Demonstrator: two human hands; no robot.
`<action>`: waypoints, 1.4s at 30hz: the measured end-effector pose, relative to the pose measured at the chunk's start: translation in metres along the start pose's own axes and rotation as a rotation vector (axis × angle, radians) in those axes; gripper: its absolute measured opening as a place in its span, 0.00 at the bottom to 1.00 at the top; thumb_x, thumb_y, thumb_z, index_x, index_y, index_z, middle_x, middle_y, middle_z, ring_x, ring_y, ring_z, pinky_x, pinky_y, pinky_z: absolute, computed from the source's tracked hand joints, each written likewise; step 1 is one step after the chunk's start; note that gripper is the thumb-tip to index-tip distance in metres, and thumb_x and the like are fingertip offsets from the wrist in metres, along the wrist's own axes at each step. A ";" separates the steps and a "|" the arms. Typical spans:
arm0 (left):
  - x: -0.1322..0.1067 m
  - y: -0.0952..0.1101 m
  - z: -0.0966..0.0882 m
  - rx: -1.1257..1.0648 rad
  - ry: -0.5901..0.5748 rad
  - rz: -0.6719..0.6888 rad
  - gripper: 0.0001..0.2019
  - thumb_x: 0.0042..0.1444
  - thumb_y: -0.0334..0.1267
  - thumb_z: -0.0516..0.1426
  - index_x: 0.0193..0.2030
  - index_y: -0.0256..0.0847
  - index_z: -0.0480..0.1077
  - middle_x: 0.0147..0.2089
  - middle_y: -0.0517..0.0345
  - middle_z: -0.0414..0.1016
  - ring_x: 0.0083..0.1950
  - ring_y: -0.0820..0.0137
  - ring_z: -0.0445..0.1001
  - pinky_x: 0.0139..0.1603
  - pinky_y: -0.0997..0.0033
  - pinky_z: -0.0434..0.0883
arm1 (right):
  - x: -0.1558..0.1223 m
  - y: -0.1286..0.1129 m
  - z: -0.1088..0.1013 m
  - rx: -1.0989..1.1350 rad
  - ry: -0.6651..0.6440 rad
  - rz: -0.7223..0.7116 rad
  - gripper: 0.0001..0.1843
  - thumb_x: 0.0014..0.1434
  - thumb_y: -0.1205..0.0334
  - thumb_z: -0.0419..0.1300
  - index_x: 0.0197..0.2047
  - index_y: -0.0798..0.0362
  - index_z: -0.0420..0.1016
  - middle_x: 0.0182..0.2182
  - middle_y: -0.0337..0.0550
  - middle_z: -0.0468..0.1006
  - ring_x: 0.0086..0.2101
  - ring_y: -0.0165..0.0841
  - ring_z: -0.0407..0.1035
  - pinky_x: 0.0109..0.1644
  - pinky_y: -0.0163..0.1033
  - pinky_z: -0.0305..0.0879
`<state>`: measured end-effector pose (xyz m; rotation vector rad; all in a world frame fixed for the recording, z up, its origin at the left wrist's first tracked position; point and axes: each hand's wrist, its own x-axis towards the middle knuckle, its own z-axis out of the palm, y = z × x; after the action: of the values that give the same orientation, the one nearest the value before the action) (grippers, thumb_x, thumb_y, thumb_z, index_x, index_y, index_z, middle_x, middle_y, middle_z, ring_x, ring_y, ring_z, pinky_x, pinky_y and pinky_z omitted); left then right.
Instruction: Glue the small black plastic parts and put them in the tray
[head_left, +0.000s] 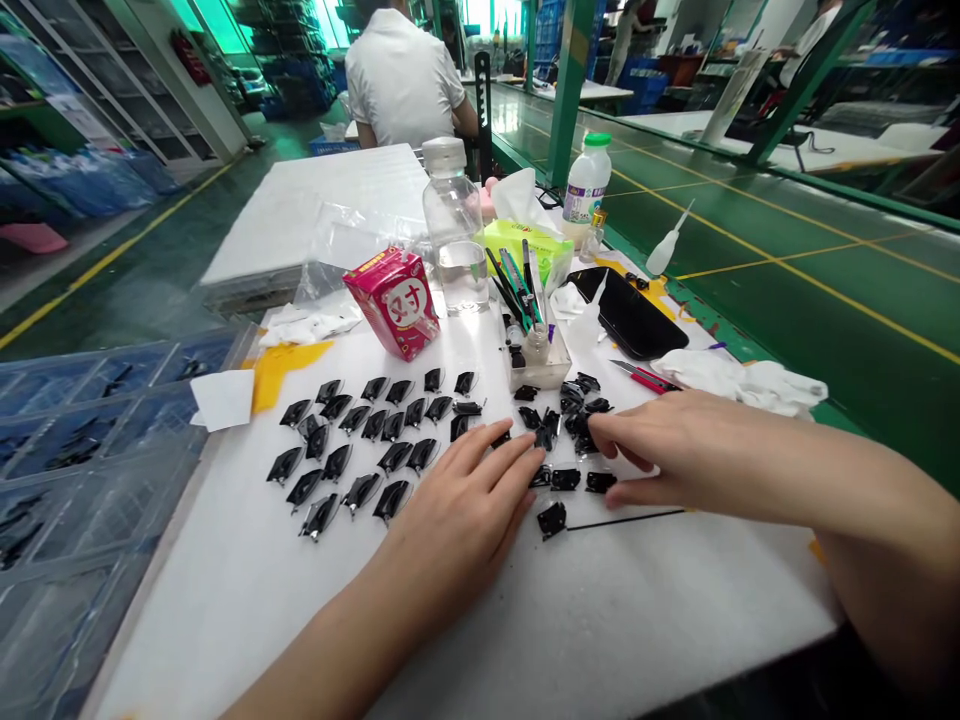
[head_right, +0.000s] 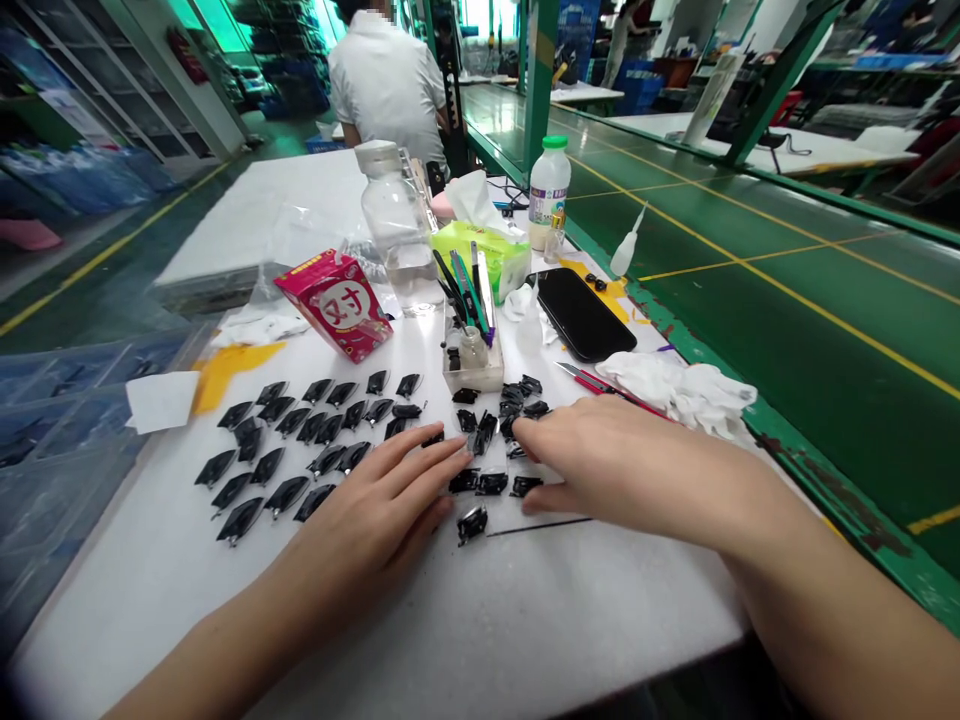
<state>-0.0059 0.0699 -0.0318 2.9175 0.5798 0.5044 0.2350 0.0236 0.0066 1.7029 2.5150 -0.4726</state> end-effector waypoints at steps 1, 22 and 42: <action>0.001 0.000 0.001 0.010 -0.015 0.019 0.17 0.67 0.31 0.49 0.58 0.31 0.70 0.61 0.46 0.73 0.64 0.50 0.67 0.60 0.44 0.72 | 0.002 0.000 0.000 0.006 0.033 0.008 0.10 0.58 0.53 0.62 0.35 0.49 0.67 0.22 0.34 0.71 0.21 0.31 0.63 0.26 0.35 0.49; -0.003 -0.003 -0.008 -0.075 0.077 0.011 0.16 0.60 0.22 0.51 0.50 0.34 0.74 0.51 0.50 0.80 0.59 0.52 0.72 0.57 0.45 0.74 | 0.032 -0.011 0.017 -0.046 0.298 -0.161 0.10 0.66 0.68 0.49 0.41 0.52 0.71 0.31 0.39 0.68 0.24 0.27 0.58 0.27 0.36 0.45; -0.004 -0.002 -0.006 -0.125 -0.004 -0.068 0.19 0.58 0.19 0.47 0.49 0.35 0.73 0.56 0.50 0.77 0.62 0.54 0.68 0.59 0.47 0.72 | 0.036 -0.015 0.016 0.035 0.241 -0.197 0.11 0.66 0.64 0.49 0.42 0.56 0.72 0.35 0.44 0.72 0.28 0.30 0.65 0.30 0.36 0.54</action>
<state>-0.0123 0.0707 -0.0274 2.7698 0.6215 0.5064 0.2053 0.0456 -0.0133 1.6192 2.8789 -0.3435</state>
